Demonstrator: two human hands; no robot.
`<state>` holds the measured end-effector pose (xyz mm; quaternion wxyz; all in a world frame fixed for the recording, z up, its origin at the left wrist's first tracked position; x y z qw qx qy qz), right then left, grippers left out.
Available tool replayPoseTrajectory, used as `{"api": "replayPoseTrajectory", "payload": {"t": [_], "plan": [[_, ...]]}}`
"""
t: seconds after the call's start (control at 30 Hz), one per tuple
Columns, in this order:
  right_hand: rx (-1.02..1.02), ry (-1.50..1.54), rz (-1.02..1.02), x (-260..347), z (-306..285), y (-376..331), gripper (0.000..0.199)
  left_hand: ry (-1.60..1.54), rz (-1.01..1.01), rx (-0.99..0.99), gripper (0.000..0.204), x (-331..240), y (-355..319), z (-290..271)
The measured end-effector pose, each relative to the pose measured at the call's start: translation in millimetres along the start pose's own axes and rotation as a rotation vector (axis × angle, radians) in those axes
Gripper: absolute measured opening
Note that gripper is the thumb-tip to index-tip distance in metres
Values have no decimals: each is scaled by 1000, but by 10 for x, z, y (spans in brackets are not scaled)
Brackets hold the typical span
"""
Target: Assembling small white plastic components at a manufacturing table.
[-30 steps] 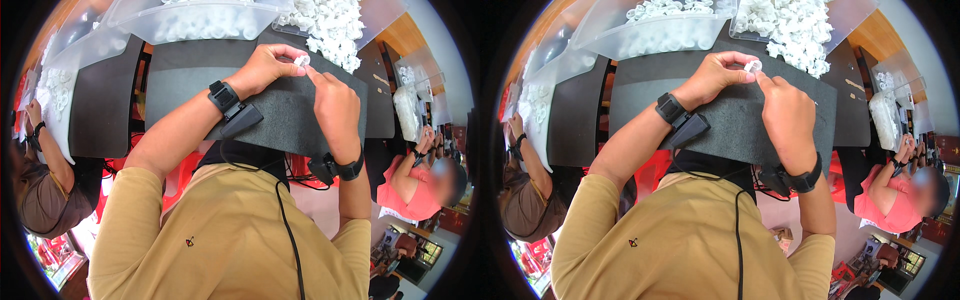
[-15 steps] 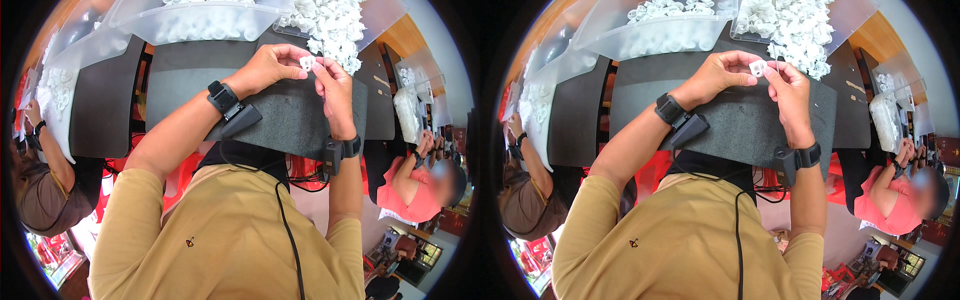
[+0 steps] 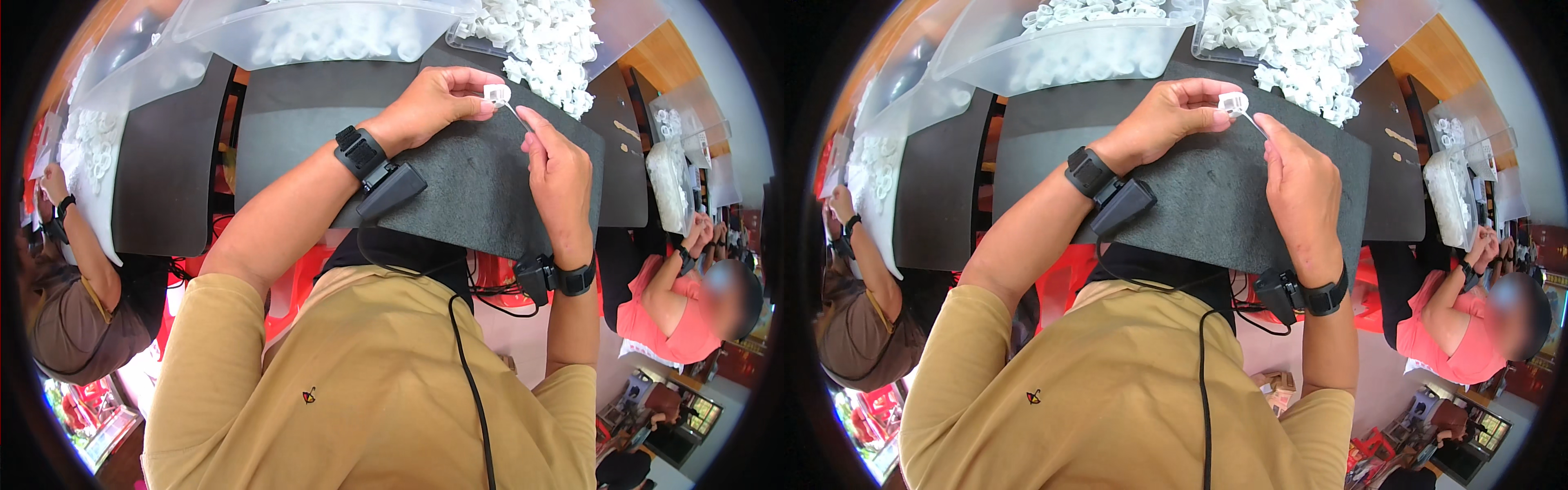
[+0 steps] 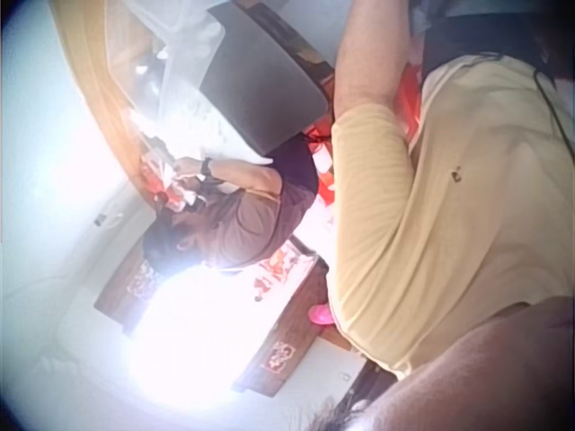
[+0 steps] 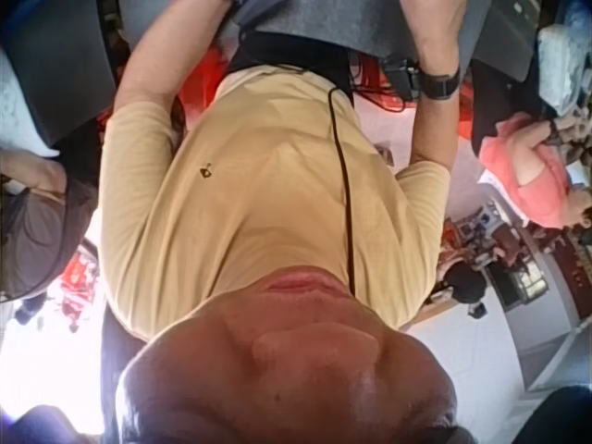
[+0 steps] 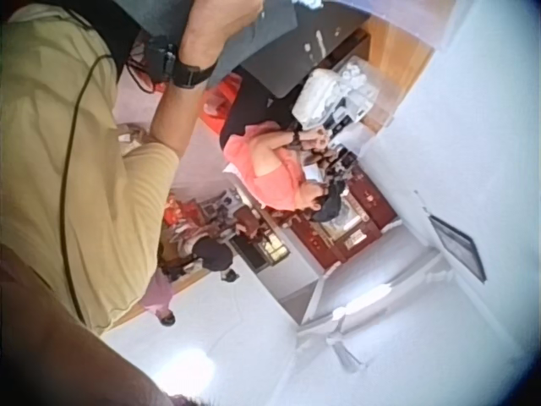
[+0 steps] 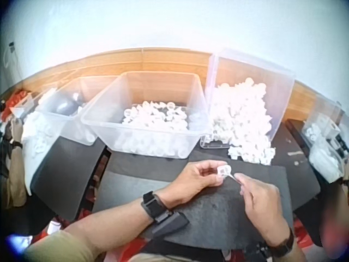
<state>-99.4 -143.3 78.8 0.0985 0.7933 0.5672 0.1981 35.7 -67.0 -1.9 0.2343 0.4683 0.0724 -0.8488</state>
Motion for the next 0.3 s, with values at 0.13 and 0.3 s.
{"api": "replayPoseTrajectory", "payload": {"t": [0.13,0.3], "plan": [[-25,-204,-88,117,-76,-7,34,-28,-16,15,40,17,-1,-8],[4,-365,-102,200,-116,-8,35,7,-26,35,40,36,11,0]]}}
Point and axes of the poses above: each hand's wrist, its own y-axis towards the middle knuckle, its own z-axis out of the palm, x = y × z, the point moved 7 cm from there along y, towards the middle knuckle, and after that the axes turned 13 degrees about -y, right-handed, at the moved point
